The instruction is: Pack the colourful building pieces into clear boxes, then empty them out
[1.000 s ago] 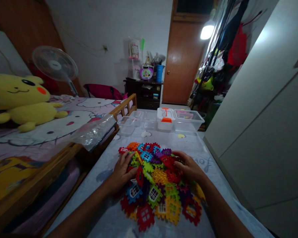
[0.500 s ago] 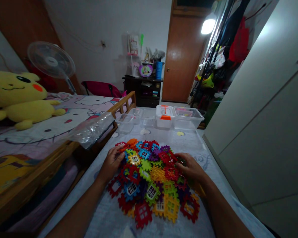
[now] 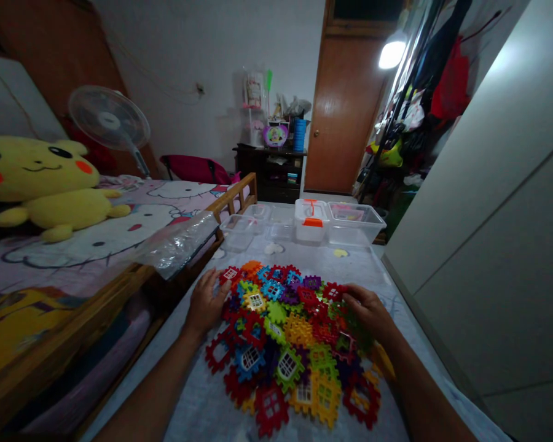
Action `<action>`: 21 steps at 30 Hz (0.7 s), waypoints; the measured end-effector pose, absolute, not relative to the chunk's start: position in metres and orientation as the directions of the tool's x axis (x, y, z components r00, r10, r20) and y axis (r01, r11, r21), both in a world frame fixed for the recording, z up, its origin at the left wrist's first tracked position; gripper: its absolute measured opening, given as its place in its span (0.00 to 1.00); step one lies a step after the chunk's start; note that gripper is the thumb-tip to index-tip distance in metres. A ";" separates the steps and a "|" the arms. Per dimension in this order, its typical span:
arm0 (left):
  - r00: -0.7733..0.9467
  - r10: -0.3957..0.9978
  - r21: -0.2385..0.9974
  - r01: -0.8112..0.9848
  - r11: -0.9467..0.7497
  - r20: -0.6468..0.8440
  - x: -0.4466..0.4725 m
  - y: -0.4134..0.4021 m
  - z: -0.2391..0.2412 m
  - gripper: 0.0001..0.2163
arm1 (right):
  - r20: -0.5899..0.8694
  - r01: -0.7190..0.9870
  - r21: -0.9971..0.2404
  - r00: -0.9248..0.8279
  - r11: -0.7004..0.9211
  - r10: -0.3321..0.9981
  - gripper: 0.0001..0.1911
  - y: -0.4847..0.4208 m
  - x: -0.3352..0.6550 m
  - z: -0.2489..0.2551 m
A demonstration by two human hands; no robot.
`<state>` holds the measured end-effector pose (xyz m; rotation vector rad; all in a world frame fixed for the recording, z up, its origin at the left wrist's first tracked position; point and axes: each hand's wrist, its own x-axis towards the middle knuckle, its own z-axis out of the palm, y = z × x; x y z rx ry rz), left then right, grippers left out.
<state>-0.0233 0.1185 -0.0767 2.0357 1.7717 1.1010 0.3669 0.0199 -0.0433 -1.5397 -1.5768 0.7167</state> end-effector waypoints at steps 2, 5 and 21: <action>0.045 0.948 0.614 0.753 -0.239 0.315 -0.024 0.124 -0.081 0.25 | 0.162 0.484 -0.873 0.191 0.051 0.968 0.18 0.022 0.374 -0.043; 0.107 0.958 0.596 0.763 -0.250 0.265 -0.024 0.126 -0.084 0.24 | 0.186 0.496 -0.868 0.370 -0.024 0.910 0.22 0.025 0.385 -0.046; 0.457 0.888 0.462 0.779 -0.423 0.042 0.033 0.197 -0.039 0.28 | 0.141 0.882 -0.424 0.289 -0.206 0.947 0.24 0.028 0.399 -0.068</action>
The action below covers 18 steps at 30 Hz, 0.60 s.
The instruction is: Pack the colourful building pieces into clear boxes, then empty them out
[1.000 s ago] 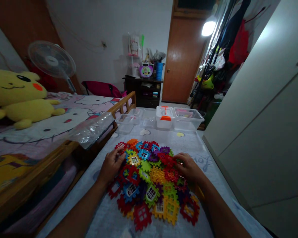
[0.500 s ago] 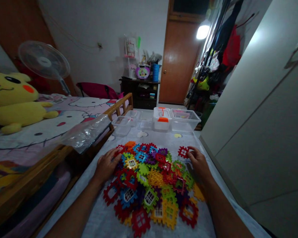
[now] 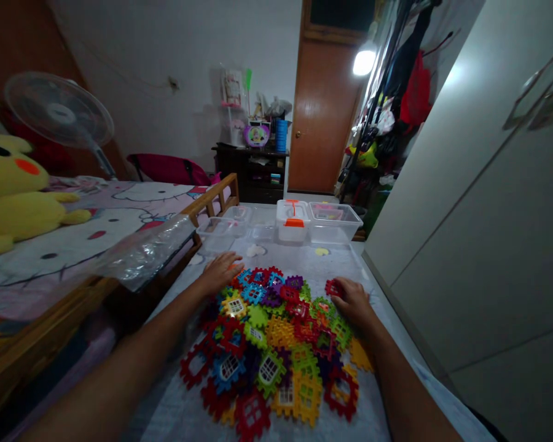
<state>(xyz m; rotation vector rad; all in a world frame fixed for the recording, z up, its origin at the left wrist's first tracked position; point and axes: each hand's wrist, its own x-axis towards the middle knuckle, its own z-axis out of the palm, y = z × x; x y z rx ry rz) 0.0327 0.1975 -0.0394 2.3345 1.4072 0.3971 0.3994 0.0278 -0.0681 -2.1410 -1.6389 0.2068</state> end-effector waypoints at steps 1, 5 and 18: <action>0.481 0.877 0.468 0.772 -0.430 0.013 0.038 0.203 -0.040 0.27 | 0.131 0.885 -0.422 0.273 -0.196 0.953 0.23 0.027 0.400 -0.068; 0.577 0.815 0.498 0.724 -0.478 -0.056 0.045 0.209 -0.042 0.24 | 0.134 0.888 -0.447 0.189 -0.111 0.973 0.20 0.025 0.405 -0.065; 0.597 0.800 0.593 0.663 -0.457 -0.051 0.020 0.160 -0.036 0.26 | 0.271 0.820 -0.523 -0.097 0.231 0.958 0.21 0.017 0.347 -0.036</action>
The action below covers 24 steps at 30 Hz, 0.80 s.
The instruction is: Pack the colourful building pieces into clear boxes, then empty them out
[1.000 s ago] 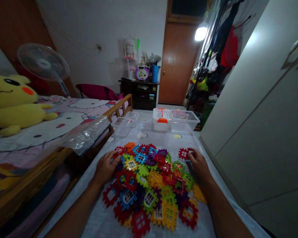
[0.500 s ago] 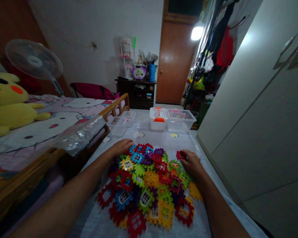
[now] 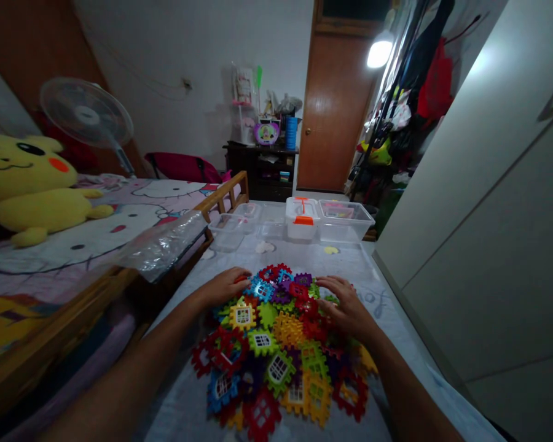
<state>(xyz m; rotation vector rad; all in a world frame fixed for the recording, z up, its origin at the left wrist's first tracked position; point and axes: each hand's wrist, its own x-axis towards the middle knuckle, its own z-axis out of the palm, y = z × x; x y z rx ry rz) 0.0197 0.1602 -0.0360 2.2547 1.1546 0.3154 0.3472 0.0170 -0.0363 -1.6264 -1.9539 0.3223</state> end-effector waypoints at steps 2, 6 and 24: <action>0.506 0.863 0.616 0.683 -0.393 -0.010 0.014 0.153 -0.034 0.29 | 0.234 0.808 -0.535 -0.138 0.246 0.962 0.25 0.015 0.332 -0.035; 0.313 0.947 0.628 0.722 -0.289 0.075 -0.005 0.140 -0.033 0.31 | 0.160 0.818 -0.508 -0.216 0.268 0.963 0.27 0.016 0.317 -0.035; 0.174 0.964 0.819 0.510 -0.265 0.203 -0.019 0.121 -0.071 0.23 | 0.269 0.569 -0.771 -0.115 0.285 0.956 0.15 0.018 0.330 -0.038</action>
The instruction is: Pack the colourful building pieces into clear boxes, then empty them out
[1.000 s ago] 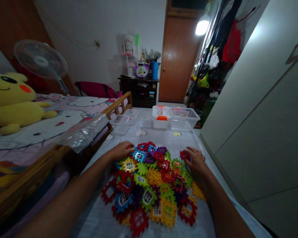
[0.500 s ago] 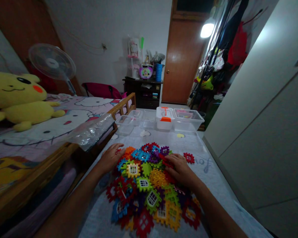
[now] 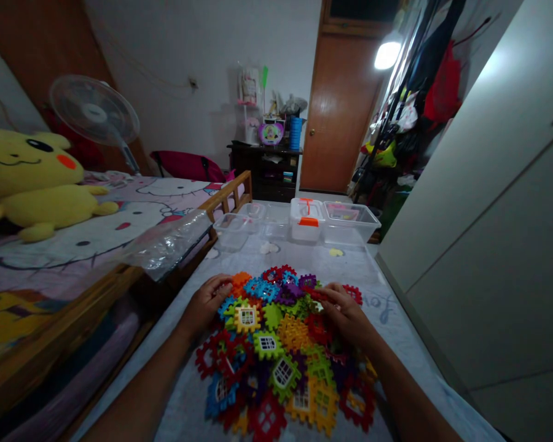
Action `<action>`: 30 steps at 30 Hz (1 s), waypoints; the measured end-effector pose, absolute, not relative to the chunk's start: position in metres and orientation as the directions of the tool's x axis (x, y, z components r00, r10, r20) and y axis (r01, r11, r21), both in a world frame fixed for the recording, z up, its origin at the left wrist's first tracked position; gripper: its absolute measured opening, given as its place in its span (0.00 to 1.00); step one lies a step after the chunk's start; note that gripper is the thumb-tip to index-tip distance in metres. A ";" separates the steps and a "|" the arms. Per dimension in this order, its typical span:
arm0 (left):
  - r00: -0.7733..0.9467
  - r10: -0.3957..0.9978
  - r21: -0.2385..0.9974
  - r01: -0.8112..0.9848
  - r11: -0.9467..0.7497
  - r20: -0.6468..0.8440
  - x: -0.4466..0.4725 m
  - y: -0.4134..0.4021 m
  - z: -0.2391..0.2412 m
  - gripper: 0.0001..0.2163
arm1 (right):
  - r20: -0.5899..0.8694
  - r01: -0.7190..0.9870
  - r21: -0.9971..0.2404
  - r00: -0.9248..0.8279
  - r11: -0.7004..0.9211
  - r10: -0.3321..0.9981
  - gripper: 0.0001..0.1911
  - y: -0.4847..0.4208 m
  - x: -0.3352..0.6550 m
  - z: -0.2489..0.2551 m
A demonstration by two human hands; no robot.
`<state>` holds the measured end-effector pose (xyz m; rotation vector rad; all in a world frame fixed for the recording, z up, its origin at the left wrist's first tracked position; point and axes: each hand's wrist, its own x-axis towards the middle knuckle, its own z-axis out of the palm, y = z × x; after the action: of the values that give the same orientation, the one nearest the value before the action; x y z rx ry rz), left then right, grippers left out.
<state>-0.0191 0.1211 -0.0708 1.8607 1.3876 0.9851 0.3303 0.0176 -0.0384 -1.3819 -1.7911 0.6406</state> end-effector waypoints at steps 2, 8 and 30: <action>0.232 0.950 0.810 0.504 -0.302 0.210 -0.019 0.121 -0.071 0.22 | 0.226 0.559 -0.800 -0.053 0.216 0.973 0.17 0.018 0.335 -0.041; 0.268 0.944 0.810 0.499 -0.307 0.193 -0.019 0.118 -0.066 0.21 | 0.072 0.311 -0.950 0.126 0.030 0.989 0.19 0.022 0.346 -0.049; 0.244 0.953 0.814 0.509 -0.281 0.177 -0.020 0.121 -0.066 0.22 | 0.254 0.664 -0.739 0.435 -0.117 0.864 0.19 0.033 0.413 -0.069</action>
<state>-0.0197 0.1207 -0.0657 1.8951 1.3326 0.9142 0.4135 0.0330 -0.0694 -1.8523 -1.2997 0.3016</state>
